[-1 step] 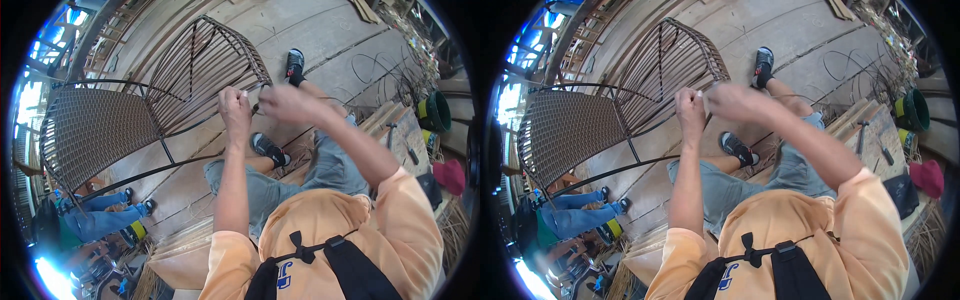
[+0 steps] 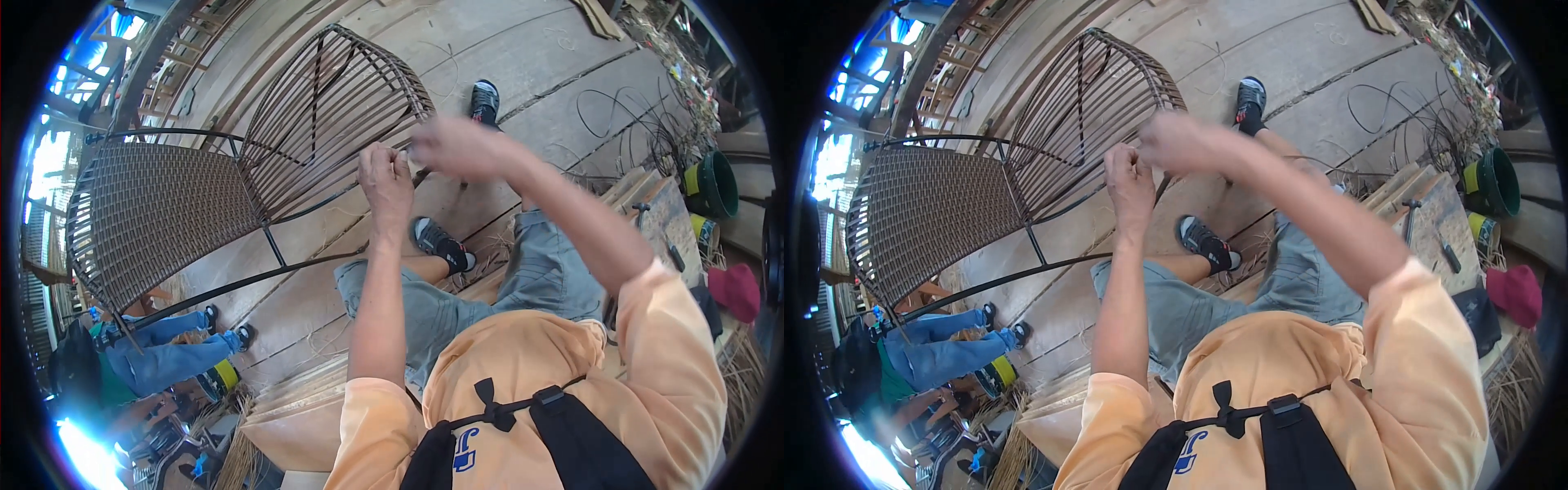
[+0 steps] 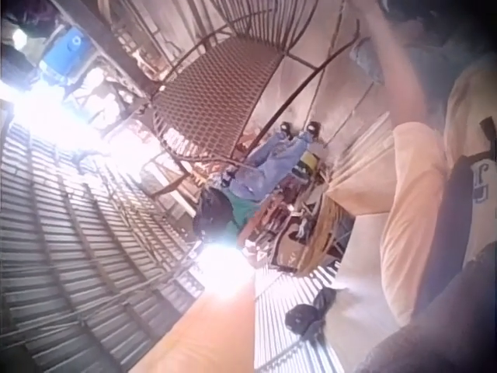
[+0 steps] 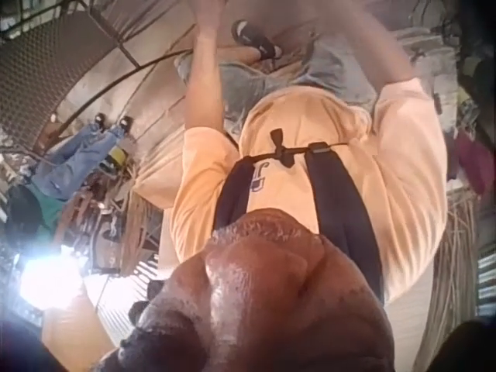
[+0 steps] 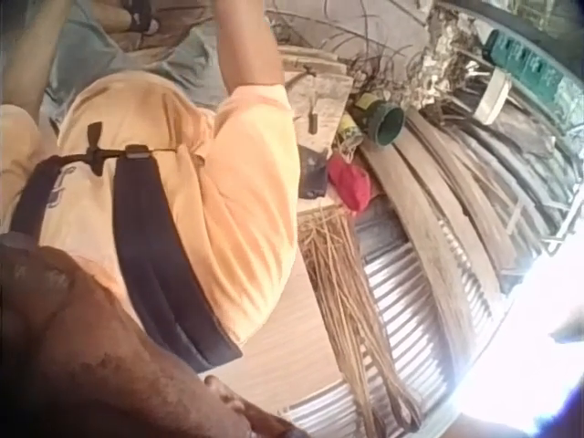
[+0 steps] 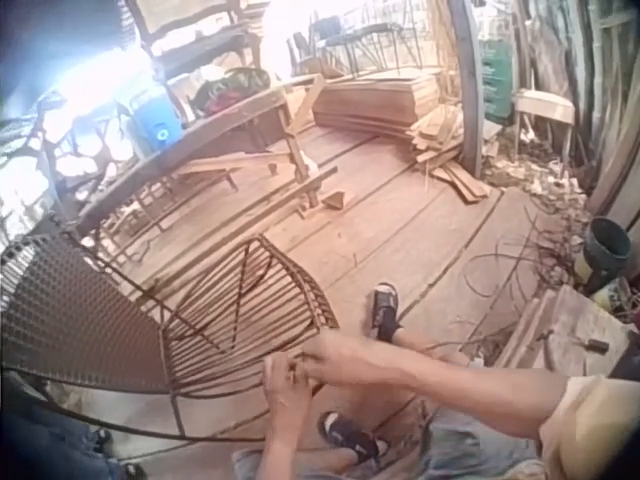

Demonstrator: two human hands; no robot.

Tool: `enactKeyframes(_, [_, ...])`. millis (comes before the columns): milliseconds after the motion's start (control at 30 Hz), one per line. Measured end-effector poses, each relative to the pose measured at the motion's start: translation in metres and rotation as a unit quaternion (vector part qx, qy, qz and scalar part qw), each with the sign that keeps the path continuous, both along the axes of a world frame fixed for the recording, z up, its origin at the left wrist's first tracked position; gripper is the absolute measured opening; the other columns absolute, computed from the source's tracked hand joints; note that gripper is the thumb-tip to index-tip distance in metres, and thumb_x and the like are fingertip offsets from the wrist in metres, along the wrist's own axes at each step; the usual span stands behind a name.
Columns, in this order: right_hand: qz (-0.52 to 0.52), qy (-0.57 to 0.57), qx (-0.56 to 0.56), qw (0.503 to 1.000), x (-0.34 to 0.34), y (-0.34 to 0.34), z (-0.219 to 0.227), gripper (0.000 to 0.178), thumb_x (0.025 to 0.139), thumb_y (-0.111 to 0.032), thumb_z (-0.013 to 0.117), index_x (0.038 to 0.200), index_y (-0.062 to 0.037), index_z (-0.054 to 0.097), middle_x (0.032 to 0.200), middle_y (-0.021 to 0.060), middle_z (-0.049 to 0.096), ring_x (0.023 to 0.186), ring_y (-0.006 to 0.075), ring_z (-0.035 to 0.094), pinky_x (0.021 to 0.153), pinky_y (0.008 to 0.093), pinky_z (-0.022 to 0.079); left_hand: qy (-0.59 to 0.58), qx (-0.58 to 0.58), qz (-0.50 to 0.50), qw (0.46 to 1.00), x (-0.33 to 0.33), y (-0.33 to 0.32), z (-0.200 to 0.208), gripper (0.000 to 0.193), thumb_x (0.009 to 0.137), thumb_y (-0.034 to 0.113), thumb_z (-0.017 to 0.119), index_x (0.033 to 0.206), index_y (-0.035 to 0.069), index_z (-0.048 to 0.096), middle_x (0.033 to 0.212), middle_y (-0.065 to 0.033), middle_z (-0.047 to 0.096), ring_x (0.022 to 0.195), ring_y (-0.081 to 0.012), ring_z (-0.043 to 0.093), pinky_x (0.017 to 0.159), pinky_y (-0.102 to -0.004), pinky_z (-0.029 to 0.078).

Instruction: Weaving plastic rattan strands onto a metal chair frame to create the seat and backrest.

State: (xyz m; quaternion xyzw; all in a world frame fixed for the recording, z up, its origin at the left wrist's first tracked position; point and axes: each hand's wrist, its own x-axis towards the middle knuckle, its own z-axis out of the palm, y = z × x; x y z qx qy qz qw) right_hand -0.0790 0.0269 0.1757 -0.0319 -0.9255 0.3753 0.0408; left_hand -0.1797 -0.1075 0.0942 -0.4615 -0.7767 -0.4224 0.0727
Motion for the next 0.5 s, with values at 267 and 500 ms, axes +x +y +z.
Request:
enactKeyframes(267, [0.066,-0.374,-0.079,0.922,-0.147,0.012,-0.03,0.021,0.075,-0.019,0.057,0.055,-0.0124,0.052,0.047,-0.0006,0.042,0.041,0.0123,0.036,0.038,0.0301,0.028,0.2,-0.112,-0.013,0.973,0.009,-0.001,-0.004,0.017,0.075,0.007,0.061,0.09,0.002,0.057,0.108,-0.014,0.049,0.101,-0.0328,0.046,0.086,-0.0433,0.038])
enactKeyframes(500, [0.107,-0.154,0.077,0.979,-0.141,0.002,-0.033,0.03,0.074,-0.025,0.065,0.08,0.0042,0.064,0.066,0.011,0.061,0.059,0.0263,0.058,0.052,0.0358,0.046,0.259,-0.126,-0.061,0.956,0.004,0.006,0.005,0.021,0.072,0.006,0.057,0.093,0.002,0.053,0.101,-0.0128,0.052,0.092,-0.0301,0.049,0.079,-0.0413,0.042])
